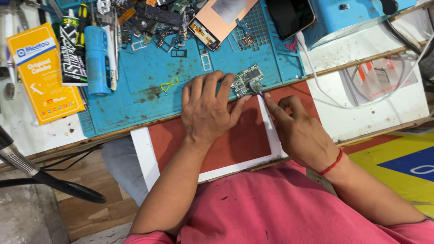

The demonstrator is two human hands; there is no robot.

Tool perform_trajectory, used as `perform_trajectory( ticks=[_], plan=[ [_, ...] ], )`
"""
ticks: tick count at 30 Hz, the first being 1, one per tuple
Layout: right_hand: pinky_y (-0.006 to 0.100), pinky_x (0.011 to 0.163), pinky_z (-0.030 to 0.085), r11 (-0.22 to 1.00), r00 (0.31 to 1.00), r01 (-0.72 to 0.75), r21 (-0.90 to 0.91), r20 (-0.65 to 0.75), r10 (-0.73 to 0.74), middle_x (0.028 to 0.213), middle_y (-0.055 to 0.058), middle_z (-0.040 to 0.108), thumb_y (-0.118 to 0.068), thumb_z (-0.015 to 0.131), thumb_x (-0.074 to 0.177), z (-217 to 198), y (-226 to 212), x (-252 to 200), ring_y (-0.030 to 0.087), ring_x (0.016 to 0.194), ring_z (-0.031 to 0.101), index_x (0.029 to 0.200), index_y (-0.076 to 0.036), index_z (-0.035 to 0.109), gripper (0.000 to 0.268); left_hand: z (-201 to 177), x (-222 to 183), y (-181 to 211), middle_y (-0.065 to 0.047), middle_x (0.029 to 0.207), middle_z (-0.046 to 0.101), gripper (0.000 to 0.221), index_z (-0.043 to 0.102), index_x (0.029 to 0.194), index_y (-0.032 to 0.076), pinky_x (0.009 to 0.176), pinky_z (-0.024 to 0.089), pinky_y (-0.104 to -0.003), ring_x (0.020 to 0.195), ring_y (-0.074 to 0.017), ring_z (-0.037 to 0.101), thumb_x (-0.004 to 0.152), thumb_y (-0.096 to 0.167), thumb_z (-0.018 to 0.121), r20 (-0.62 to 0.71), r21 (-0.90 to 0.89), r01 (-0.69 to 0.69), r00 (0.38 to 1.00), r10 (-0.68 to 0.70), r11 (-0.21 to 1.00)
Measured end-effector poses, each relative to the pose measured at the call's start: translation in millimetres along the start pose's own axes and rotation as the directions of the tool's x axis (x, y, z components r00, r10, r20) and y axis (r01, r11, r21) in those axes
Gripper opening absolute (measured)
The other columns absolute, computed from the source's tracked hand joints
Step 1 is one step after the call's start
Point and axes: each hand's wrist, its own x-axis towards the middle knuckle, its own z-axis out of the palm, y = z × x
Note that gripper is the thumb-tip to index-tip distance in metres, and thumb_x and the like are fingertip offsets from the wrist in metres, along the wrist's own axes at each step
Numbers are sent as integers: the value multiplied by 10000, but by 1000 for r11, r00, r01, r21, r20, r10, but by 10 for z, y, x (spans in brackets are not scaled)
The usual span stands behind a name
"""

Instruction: The person uses a specialized tool to work on a circuit board, touching small components and moving the tool across the surface of the green motherboard on a repair bench.

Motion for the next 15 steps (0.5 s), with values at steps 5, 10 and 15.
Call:
perform_trajectory(
  ticks=[5,10,15],
  plan=[
    [477,679,559,1000,1000,-13,25,-22,13,1087,220,612,-66,611,986,70,9,252,393,849,674,1464,-49,532,484,18,-3,20,-50,1186,631,483,701,1201,126,921,452,-439,1097,-266,594,901,503,739,33,-5,24,999,-24,1000],
    [480,632,551,999,993,-54,-7,101,54,984,193,645,-85,625,887,-126,-95,60,382,770,671,1428,-77,571,543,5,22,22,-44,1175,631,494,700,1192,126,940,457,-450,1091,-266,592,896,518,745,-23,-2,14,1000,-14,1000],
    [460,712,563,1000,999,-6,23,-42,7,1015,189,649,-94,617,976,-8,0,266,371,842,669,1402,-44,592,430,6,8,11,-50,1166,635,472,710,1149,127,918,454,-452,1071,-270,592,876,508,755,-6,-21,17,1000,-17,1000]
  ],
)
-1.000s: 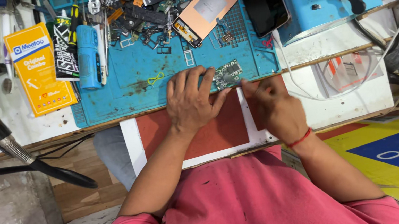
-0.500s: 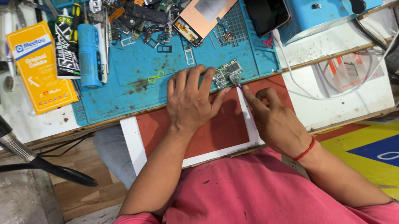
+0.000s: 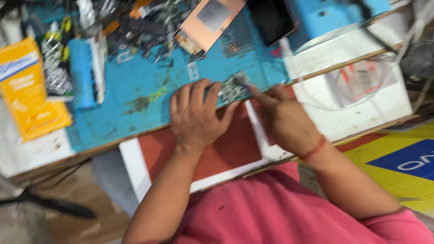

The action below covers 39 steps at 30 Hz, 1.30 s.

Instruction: The person uses a specialized tool to work on a circuit board, touching small components and moving the tool across the surface of the green motherboard on a repair bench.

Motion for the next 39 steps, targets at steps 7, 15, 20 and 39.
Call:
perform_trajectory(
  ticks=[7,15,20,39],
  plan=[
    [455,666,546,997,993,-69,34,96,65,969,208,657,-91,606,905,-171,-123,-199,363,784,663,1369,-27,628,469,-7,7,-9,-44,1168,635,462,706,1156,130,940,460,-449,1088,-267,590,884,499,761,-23,-44,12,1000,-13,999],
    [456,716,544,1000,1000,-9,17,-12,9,942,199,655,-74,643,906,-34,-49,-145,375,842,659,1372,20,610,477,-11,1,5,-44,1176,630,466,704,1159,134,933,455,-451,1101,-264,590,887,509,753,-24,-18,-3,1000,2,1000],
    [440,763,560,1000,999,18,26,-49,-16,1048,203,665,-65,625,963,-24,57,-42,371,910,664,1389,-4,622,430,6,-7,8,-60,1173,627,462,705,1166,123,911,452,-451,1092,-274,583,893,492,760,23,-25,4,1000,-3,1000],
    [385,669,544,909,934,340,-243,-27,-357,1024,53,657,-95,713,812,-238,112,241,263,776,670,1285,-238,750,495,-38,-9,-1,-40,1177,616,491,702,1181,117,965,445,-454,1114,-262,576,870,493,757,46,-10,25,999,-25,1000]
  ],
)
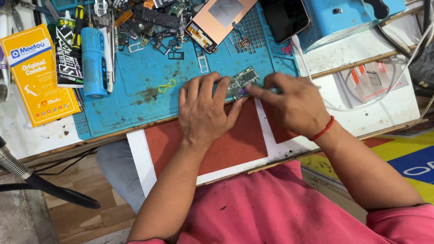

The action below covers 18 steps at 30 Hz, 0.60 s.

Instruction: The person uses a specialized tool to work on a circuit board, touching small components and moving the tool across the surface of the green motherboard on a repair bench.

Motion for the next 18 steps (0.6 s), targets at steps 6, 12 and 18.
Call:
perform_trajectory(
  ticks=[6,12,18],
  plan=[
    [366,677,558,993,994,-110,-32,8,110,1067,57,662,-50,696,830,34,2,-135,253,792,677,1346,-249,722,554,10,-10,7,-47,1193,620,488,703,1195,116,952,444,-451,1123,-267,575,890,494,750,11,-3,0,1000,0,1000],
    [389,602,535,985,985,-172,-10,-33,171,1025,60,663,-57,708,856,32,-55,-137,255,730,658,1347,-208,726,514,20,-17,28,-47,1197,619,484,704,1179,121,958,444,-459,1125,-272,573,888,504,757,0,18,-1,1000,1,1000],
    [387,602,531,954,950,-299,-3,-91,298,1015,59,651,-23,682,875,99,-141,-124,249,714,647,1311,-200,739,474,30,11,3,-47,1197,622,479,704,1178,117,945,445,-455,1121,-271,578,886,492,760,1,11,-2,1000,2,1000]
  ],
)
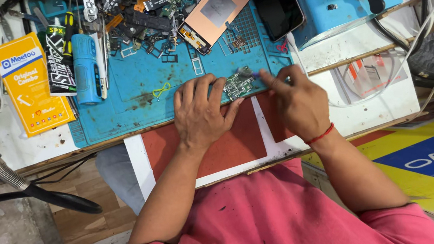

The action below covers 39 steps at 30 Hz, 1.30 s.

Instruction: The person uses a specialized tool to work on a circuit board, touching small components and moving the tool across the surface of the green motherboard on a repair bench.

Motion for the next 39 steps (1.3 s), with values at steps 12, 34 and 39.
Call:
perform_trajectory(
  ticks=[12,34,39],
  plan=[
    [366,617,544,993,999,10,122,-45,-4,981,67,637,-56,734,899,3,-57,-121,229,745,671,1318,-182,720,438,-21,-1,-1,-52,1192,626,469,696,1178,123,943,450,-455,1112,-275,587,895,494,751,-14,2,-8,1000,8,1000],
    [367,608,541,990,989,-139,18,-57,140,1053,92,648,47,686,904,37,10,-208,243,766,672,1322,-165,754,473,6,-2,-28,-56,1179,627,475,697,1192,114,933,456,-449,1095,-269,596,919,498,749,-18,0,-33,999,33,999],
    [383,593,534,995,998,-39,92,-51,44,969,59,646,-33,736,892,28,-154,-180,232,737,676,1263,-170,760,396,-13,1,-13,-52,1187,627,488,697,1188,116,954,463,-448,1104,-269,591,903,509,747,-46,-3,-34,998,34,999]
  ],
)
